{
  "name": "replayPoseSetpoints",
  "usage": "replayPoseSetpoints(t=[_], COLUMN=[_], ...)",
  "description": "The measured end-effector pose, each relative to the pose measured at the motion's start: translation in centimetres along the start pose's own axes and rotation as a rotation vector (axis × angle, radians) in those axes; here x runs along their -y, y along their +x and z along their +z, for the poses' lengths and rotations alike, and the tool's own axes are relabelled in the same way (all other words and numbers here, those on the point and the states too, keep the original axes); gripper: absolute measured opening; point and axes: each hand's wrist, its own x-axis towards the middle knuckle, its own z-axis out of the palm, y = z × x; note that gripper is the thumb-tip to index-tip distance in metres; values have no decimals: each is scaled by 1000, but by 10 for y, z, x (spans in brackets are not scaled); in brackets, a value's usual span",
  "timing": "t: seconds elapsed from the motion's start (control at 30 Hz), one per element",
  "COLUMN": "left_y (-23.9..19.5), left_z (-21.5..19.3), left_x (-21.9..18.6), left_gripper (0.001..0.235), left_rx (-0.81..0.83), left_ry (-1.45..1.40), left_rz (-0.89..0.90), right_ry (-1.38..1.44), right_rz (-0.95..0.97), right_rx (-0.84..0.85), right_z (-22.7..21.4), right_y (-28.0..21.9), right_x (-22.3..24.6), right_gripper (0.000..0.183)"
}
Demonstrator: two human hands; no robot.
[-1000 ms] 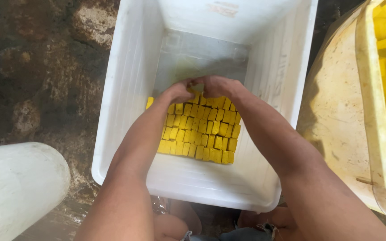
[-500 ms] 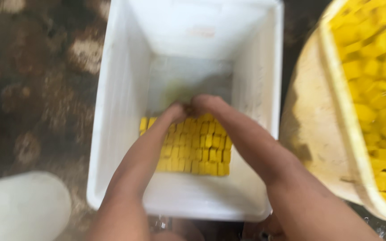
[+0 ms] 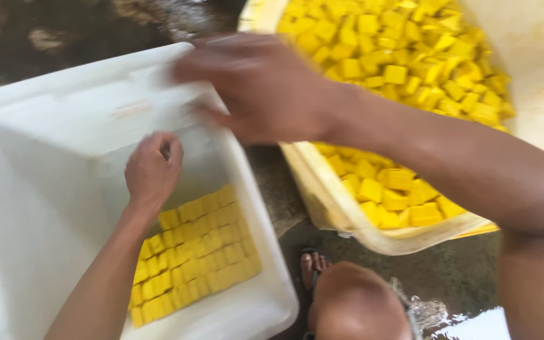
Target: The person transfers yellow rectangular blocks from a large tub filled with water into a smaller white container. They scoop the blocks by hand and arrange them in neat rows at the bottom of the container.
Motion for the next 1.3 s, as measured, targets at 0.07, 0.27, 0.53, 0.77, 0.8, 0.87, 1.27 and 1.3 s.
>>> replayPoseSetpoints(t=[0.07, 0.27, 0.53, 0.77, 0.8, 0.87, 1.27, 1.3], left_y=[-8, -30, -33, -35, -35, -34, -33, -33], left_z=[-13, -11, -4, -3, -3, -1, 1, 1], left_x=[-66, -190, -195, -193, -192, -193, -192, -193], left_gripper=[14, 53, 60, 61, 61, 61, 60, 59], left_rx=[-145, 84, 251, 304, 311, 294, 301, 303], left_ry=[-189, -97, -93, -74, -74, -83, -48, -48], left_rz=[263, 990, 913, 866, 861, 879, 874, 879], right_ry=[-122, -249, -460, 6, 158, 304, 51, 9], right_rz=[183, 682, 128, 547, 702, 532, 392, 381], right_rx=[-85, 771, 831, 731, 676, 503, 802, 801], right_z=[-27, -12, 35, 14, 15, 15, 9, 8], right_y=[-62, -229, -318, -270, -264, -254, -239, -240], right_x=[-25, -104, -145, -114, -105, -87, -88, -87], right_gripper=[21, 25, 40, 63, 55, 50, 55, 55])
